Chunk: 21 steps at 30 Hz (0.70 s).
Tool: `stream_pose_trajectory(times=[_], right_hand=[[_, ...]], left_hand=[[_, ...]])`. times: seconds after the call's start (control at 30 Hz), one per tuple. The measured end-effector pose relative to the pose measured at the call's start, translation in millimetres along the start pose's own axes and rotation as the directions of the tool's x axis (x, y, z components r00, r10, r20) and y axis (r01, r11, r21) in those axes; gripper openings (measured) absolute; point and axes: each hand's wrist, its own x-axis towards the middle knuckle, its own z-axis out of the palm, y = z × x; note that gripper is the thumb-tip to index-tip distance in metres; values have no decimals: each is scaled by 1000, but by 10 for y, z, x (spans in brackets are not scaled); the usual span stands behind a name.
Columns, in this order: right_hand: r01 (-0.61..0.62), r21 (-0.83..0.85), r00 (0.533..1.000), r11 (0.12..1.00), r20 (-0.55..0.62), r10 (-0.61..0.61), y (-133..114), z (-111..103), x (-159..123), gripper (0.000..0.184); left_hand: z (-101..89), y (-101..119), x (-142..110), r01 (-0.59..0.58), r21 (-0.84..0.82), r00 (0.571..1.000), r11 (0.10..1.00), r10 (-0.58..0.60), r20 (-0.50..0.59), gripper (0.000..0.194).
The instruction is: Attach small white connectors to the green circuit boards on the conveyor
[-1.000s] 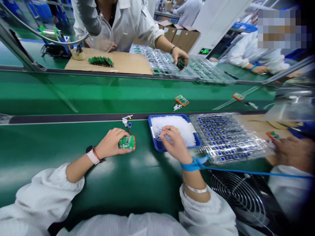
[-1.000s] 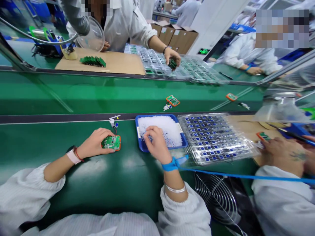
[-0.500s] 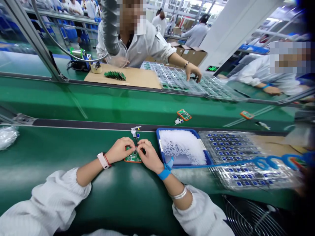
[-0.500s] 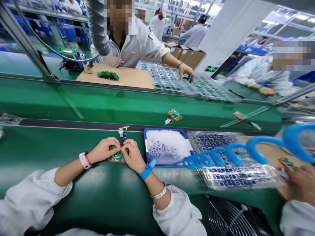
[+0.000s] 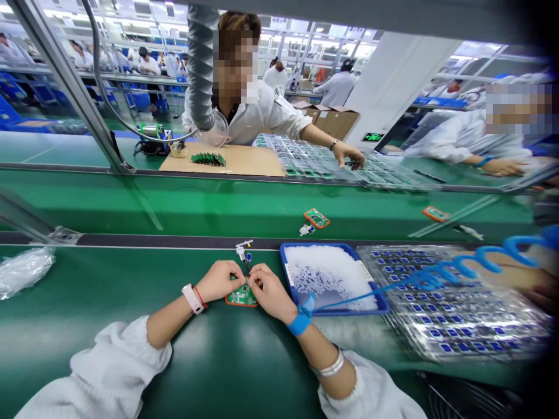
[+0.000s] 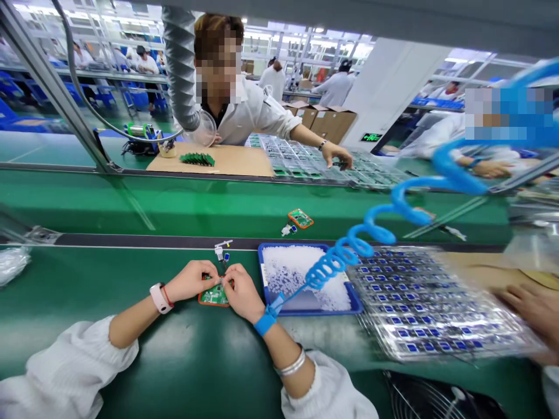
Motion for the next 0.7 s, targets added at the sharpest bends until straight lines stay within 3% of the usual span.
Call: stream_pose_trajectory(times=[0.23,0.37,0.43,0.53,0.6,0.7], right_hand=[[4,-29,1000,1000,12,-4,2,-5,24,17],[25,8,999,1000,-20,-25,17,11,-2,15],[56,49,996,997,-68,-53,17,22,-29,14],[83,131,983,988,-176,-59,0,25,-87,13],[94,183,966,979,-254,-45,-19,20,-140,15],[107,233,934,966,-356,-18,-42,13,-243,19]], left_hand=[[-24,59,69,61,100,996,993,-66,54,14],[0,25,-51,37,157,996,987,-24,-85,7],[27,-8,-171,-37,228,990,973,67,-123,27],[69,-39,-340,-204,323,975,924,223,-21,69],[73,-32,-390,-258,355,965,899,258,46,73],[-12,16,-318,-199,304,980,932,186,71,69]])
